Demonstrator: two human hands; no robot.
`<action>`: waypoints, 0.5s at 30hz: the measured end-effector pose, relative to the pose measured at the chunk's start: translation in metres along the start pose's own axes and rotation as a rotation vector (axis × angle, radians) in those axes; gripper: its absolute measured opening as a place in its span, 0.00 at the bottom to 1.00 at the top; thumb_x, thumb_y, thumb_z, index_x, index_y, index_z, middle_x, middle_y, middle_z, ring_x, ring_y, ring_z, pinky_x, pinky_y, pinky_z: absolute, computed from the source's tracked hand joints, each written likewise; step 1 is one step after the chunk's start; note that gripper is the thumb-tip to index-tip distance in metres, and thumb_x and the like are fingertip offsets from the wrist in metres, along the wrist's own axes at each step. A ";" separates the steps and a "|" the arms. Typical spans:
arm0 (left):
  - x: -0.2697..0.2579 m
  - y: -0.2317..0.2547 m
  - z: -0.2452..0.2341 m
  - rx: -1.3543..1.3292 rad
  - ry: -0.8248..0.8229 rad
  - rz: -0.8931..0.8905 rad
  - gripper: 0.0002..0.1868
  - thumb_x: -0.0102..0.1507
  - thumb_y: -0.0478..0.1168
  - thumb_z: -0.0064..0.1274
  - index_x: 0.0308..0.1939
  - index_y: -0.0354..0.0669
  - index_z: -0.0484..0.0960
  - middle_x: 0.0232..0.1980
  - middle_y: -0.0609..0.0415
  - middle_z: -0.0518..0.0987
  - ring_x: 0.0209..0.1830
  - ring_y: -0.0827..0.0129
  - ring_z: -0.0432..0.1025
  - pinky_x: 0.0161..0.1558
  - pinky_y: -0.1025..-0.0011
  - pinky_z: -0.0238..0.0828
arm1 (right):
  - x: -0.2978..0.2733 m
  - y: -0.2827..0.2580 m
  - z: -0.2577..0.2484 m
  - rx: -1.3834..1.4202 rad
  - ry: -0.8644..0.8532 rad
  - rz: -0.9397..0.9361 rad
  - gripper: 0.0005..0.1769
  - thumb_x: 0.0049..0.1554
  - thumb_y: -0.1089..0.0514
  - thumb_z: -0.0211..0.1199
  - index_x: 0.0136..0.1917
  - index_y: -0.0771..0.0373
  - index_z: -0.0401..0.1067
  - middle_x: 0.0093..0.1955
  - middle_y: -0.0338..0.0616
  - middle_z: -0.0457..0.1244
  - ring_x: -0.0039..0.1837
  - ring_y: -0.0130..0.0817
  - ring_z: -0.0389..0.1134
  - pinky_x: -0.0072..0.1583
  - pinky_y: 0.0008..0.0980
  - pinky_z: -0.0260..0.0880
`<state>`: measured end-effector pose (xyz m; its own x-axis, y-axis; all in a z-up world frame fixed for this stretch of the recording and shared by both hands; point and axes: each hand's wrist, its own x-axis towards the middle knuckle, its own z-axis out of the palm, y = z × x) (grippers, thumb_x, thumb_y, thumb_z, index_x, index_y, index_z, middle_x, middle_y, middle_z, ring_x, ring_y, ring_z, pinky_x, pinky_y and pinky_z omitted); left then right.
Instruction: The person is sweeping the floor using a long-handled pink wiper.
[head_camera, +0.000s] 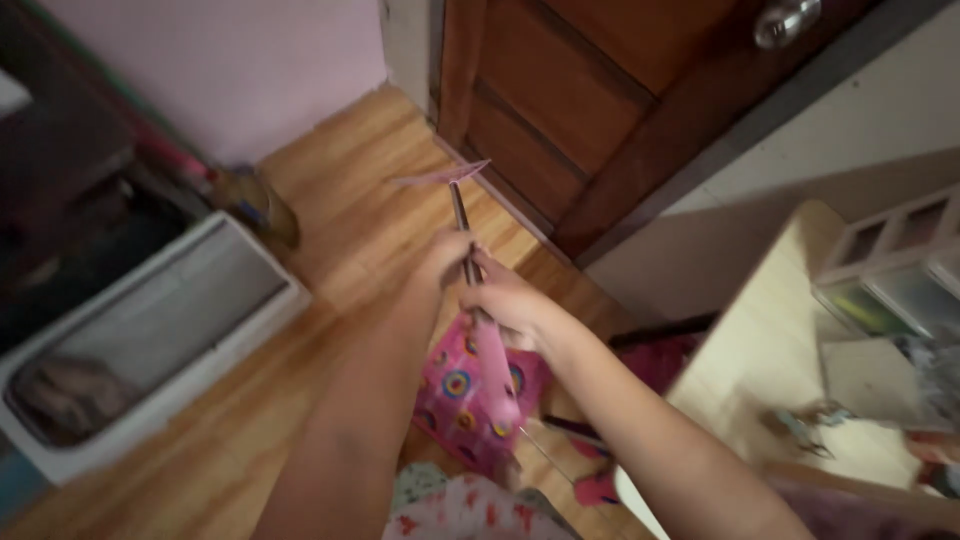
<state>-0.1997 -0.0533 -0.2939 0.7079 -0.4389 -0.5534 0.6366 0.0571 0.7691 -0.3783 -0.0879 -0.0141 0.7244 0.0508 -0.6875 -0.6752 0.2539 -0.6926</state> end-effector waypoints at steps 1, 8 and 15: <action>-0.003 -0.012 0.005 -0.012 0.009 0.001 0.11 0.67 0.40 0.52 0.36 0.34 0.78 0.28 0.45 0.77 0.24 0.56 0.70 0.27 0.58 0.67 | -0.005 0.003 -0.006 -0.012 -0.007 0.008 0.49 0.51 0.71 0.57 0.78 0.38 0.46 0.34 0.43 0.60 0.30 0.31 0.64 0.32 0.35 0.70; -0.143 -0.020 0.039 -0.156 -0.077 -0.166 0.15 0.65 0.49 0.50 0.37 0.40 0.79 0.30 0.49 0.80 0.26 0.60 0.75 0.28 0.60 0.74 | 0.003 0.058 -0.050 -0.069 -0.192 0.009 0.22 0.53 0.71 0.54 0.60 0.60 0.60 0.36 0.43 0.59 0.29 0.28 0.60 0.29 0.30 0.63; -0.106 -0.117 -0.025 -0.033 -0.004 -0.227 0.12 0.65 0.46 0.49 0.39 0.41 0.81 0.28 0.50 0.79 0.21 0.60 0.72 0.22 0.60 0.69 | 0.026 0.115 -0.037 -0.024 -0.259 0.043 0.06 0.57 0.64 0.57 0.48 0.68 0.66 0.31 0.42 0.61 0.29 0.29 0.61 0.30 0.26 0.62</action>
<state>-0.3418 0.0095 -0.3332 0.5444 -0.4474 -0.7095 0.7891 -0.0138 0.6141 -0.4420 -0.0934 -0.1199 0.7042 0.3072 -0.6402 -0.7072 0.2229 -0.6709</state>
